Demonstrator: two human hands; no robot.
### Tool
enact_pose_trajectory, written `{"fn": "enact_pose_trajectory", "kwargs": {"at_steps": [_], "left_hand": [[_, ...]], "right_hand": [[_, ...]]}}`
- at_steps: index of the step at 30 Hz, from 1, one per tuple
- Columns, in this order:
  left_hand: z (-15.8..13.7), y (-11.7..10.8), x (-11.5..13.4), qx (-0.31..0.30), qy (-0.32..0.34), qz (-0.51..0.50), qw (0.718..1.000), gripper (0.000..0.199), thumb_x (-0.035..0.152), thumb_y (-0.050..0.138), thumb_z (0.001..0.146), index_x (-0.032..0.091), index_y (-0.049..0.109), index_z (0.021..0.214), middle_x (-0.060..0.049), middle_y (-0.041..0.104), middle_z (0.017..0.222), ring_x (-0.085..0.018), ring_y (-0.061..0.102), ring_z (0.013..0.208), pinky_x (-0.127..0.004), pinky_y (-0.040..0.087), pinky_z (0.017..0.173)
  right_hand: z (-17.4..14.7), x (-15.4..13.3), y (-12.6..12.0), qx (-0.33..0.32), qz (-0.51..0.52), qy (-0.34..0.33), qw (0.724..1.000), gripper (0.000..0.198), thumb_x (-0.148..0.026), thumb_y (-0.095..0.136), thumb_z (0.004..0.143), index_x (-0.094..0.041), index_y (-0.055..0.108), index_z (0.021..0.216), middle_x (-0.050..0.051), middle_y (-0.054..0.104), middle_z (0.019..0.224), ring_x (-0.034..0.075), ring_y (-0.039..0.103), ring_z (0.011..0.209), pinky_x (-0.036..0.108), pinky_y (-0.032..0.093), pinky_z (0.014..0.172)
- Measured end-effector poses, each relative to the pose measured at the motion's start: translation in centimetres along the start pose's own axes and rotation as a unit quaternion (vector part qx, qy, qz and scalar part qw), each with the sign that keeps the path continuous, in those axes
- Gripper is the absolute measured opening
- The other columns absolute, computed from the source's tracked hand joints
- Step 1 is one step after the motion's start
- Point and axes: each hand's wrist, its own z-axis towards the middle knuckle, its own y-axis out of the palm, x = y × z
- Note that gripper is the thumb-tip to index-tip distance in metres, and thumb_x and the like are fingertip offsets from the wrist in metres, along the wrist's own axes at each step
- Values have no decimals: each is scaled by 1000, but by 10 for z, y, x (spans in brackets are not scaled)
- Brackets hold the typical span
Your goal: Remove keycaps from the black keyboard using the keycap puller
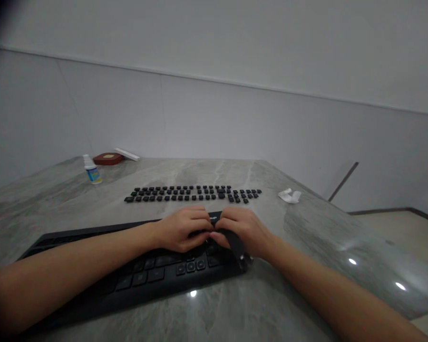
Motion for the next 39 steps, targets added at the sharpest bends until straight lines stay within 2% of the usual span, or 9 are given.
{"fn": "enact_pose_trajectory", "kwargs": {"at_steps": [4,8,12,18,24,29,33,36,39], "left_hand": [[-2,4,-4,-30,6,-23,999,12,23,53,90,16,64,92,-7,65,88,-18,60,82,-32,52,77],[-2,4,-5,-29,0,-29,999,10,21,56,89,15,64,93,-7,66,92,-18,60,85,-32,52,79],[-1,2,-4,-35,6,-31,999,12,20,54,91,15,65,90,-7,65,88,-18,60,82,-31,51,76],[0,0,-2,-34,14,-45,998,14,17,52,90,16,66,91,-8,65,88,-18,60,83,-32,52,78],[1,1,-5,-36,22,-51,998,15,19,52,93,16,66,90,-7,66,87,-17,59,82,-30,50,76],[0,3,-5,-41,-27,-59,997,14,20,54,92,15,65,85,-5,64,86,-16,58,81,-28,48,75],[-1,4,-5,-40,-50,-62,996,12,20,56,91,14,66,86,-5,63,86,-17,58,80,-28,48,74],[-2,5,-6,-37,-42,-53,997,11,18,55,89,14,65,88,-7,63,88,-17,59,81,-29,49,74],[-4,6,-7,-32,-36,-35,998,12,17,53,87,13,65,88,-8,63,87,-18,58,79,-30,50,73]], "right_hand": [[-2,10,-1,-71,10,-12,997,26,-30,53,96,-18,61,74,3,59,69,15,51,63,28,37,57],[-2,9,-6,-104,30,-30,994,25,-30,54,95,-17,60,74,3,60,68,15,52,63,29,35,57],[0,2,-8,-95,10,-37,995,23,-26,54,94,-18,59,73,2,59,65,14,49,60,29,32,55],[1,-3,-4,-61,-34,-64,996,20,-23,54,95,-19,60,76,1,59,63,14,48,58,30,31,55],[2,-6,-6,-71,-60,-79,993,25,-21,49,96,-19,59,73,1,59,62,15,46,59,31,30,55],[0,-5,-5,-90,-4,-16,996,16,-20,50,92,-18,62,82,2,61,66,15,51,60,27,34,56],[-3,-4,-3,-108,36,49,992,10,-17,54,84,-18,64,81,2,62,65,15,53,59,26,34,55],[-3,-5,-1,-145,61,167,973,9,-12,58,74,-18,66,76,0,61,61,13,52,54,25,32,54],[-1,-5,-1,-178,105,276,939,7,-18,61,77,-17,65,72,0,62,60,13,52,54,24,33,53]]}}
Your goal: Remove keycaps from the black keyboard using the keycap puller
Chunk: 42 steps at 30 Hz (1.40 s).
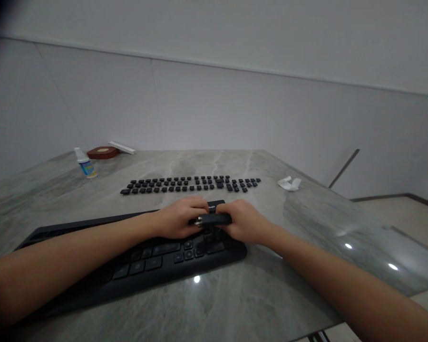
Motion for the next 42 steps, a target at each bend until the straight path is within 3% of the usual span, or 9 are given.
{"fn": "enact_pose_trajectory", "kwargs": {"at_steps": [3,8,15,21,24,35,39,42], "left_hand": [[0,1,0,11,7,2,1000,15,19,52,89,13,66,88,-9,64,87,-19,59,80,-32,52,75],[1,0,1,19,38,-23,999,17,14,50,90,12,67,91,-12,66,100,-21,62,94,-34,53,85],[0,0,1,9,29,5,1000,25,5,46,82,14,68,93,-10,66,97,-20,62,86,-33,53,80],[0,-1,1,12,39,17,999,26,1,45,75,14,64,87,-9,66,92,-19,59,83,-33,53,79],[-1,-2,1,21,47,16,999,29,0,45,74,14,65,90,-9,65,91,-19,59,81,-32,53,76],[-4,1,-4,-2,35,35,999,39,-1,45,71,17,73,92,-8,64,85,-19,57,79,-31,50,73],[-4,1,-4,-2,41,20,999,38,-1,44,72,16,72,92,-8,68,95,-19,59,87,-32,51,78],[-4,1,-4,-7,33,20,999,39,-2,45,72,17,71,93,-8,68,97,-19,59,89,-32,51,80]], "right_hand": [[3,-2,-1,-25,69,59,996,14,-28,61,82,-16,66,76,1,64,67,15,55,61,25,36,57],[3,-2,0,-37,142,113,983,14,-29,62,81,-16,63,74,0,61,68,15,53,64,27,38,61],[-4,2,7,-12,131,71,989,27,-40,55,88,-15,65,82,3,62,73,17,53,66,28,39,60],[-10,-8,6,38,59,50,996,7,-18,57,78,-16,61,73,0,59,63,14,52,59,25,35,56],[-9,-11,6,47,63,55,995,11,-21,56,81,-15,63,75,2,62,67,14,54,61,25,36,57],[7,9,-1,-34,121,53,991,25,-35,63,78,-15,57,65,-3,48,59,10,41,54,24,28,51],[7,8,-2,-41,152,62,986,22,-35,62,79,-14,63,73,-2,53,63,11,44,58,24,32,54],[3,-1,-3,-33,107,78,991,20,-31,61,80,-14,63,70,-1,55,62,11,46,57,24,30,53]]}}
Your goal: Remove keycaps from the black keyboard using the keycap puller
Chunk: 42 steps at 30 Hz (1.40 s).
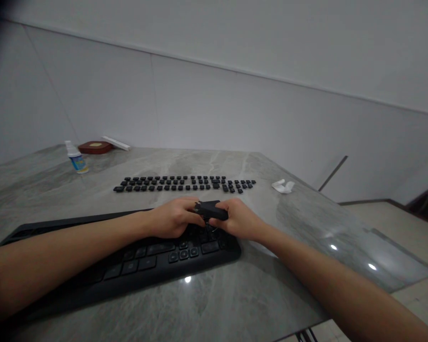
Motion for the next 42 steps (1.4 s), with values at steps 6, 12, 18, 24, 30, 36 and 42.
{"fn": "enact_pose_trajectory", "kwargs": {"at_steps": [6,12,18,24,30,36,42], "left_hand": [[1,-1,3,-7,-6,-4,1000,38,-1,45,75,16,69,97,-8,68,98,-19,60,89,-32,52,82],[4,-6,9,-10,15,-27,999,33,8,49,83,16,67,110,-11,65,100,-21,60,92,-37,53,86],[4,-7,8,-30,12,-53,998,32,18,57,87,23,66,117,-10,64,113,-24,59,107,-40,50,95],[5,-6,6,-51,5,-68,996,23,23,55,94,22,70,111,-10,62,125,-22,58,115,-39,48,101],[3,-5,2,-62,2,-62,996,26,22,55,93,18,71,113,-13,59,132,-25,56,122,-39,47,105],[7,-7,8,-110,-7,-32,993,30,19,56,93,21,66,121,-10,61,134,-34,47,133,-65,37,107],[8,-4,9,-86,6,-35,996,25,19,52,96,22,67,117,-10,66,126,-29,57,124,-65,37,107]], "right_hand": [[-12,-12,2,39,-68,23,997,16,-26,59,84,-14,64,74,3,64,68,14,54,61,25,34,55],[-15,-15,4,46,-59,18,997,13,-24,58,85,-15,63,77,4,68,72,16,59,64,25,37,57],[-17,-16,6,51,-69,30,996,10,-19,56,83,-15,65,80,5,70,74,17,61,66,25,38,58],[-21,-15,4,29,-79,-8,996,18,-14,54,80,-14,72,76,4,67,64,15,58,57,23,36,53],[-26,-21,-6,-43,-86,-76,993,36,-6,53,73,-19,76,97,3,72,72,14,62,60,22,40,59],[-28,-23,-1,-24,-133,-63,989,33,-8,52,71,-21,76,90,4,73,71,14,62,57,23,38,56],[-30,-24,5,10,-200,-48,978,28,-9,53,66,-19,74,81,6,73,70,18,66,60,24,37,54]]}}
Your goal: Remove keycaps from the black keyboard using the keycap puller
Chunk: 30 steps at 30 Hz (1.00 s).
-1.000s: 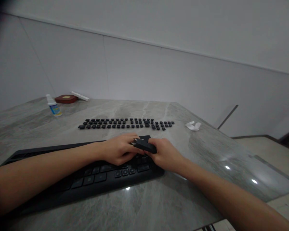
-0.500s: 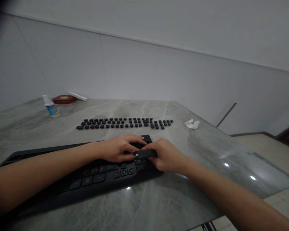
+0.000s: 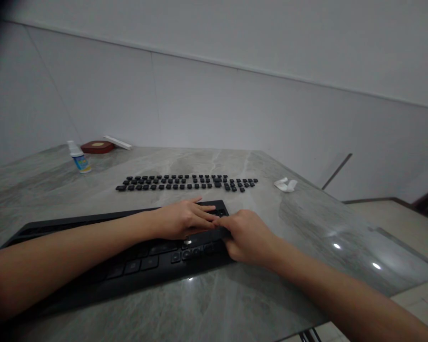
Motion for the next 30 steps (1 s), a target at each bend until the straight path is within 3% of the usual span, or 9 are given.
{"fn": "enact_pose_trajectory", "kwargs": {"at_steps": [5,13,25,30], "left_hand": [[1,2,-1,-8,-2,14,1000,25,22,52,98,20,66,118,-9,67,125,-27,56,126,-54,45,105],[2,1,1,1,18,18,1000,24,22,53,97,21,67,116,-10,68,123,-27,59,122,-53,49,102],[0,1,-1,-14,9,-1,1000,25,21,52,97,20,67,117,-9,65,128,-31,53,129,-61,43,106],[2,-1,1,-20,15,3,1000,24,20,51,98,21,67,117,-7,65,129,-26,55,127,-52,42,111]], "right_hand": [[-5,-3,4,6,-22,6,1000,32,-9,52,65,-19,73,87,7,76,77,22,69,66,26,40,58],[-7,-5,10,8,-60,9,998,32,-9,53,67,-18,74,90,9,76,77,24,70,66,29,39,57],[-12,-11,17,47,-101,-4,994,37,-7,50,65,-15,73,93,9,77,79,22,69,61,29,37,55],[-11,-11,15,41,-110,2,993,35,-8,52,65,-13,73,93,11,76,77,23,68,60,29,37,55]]}}
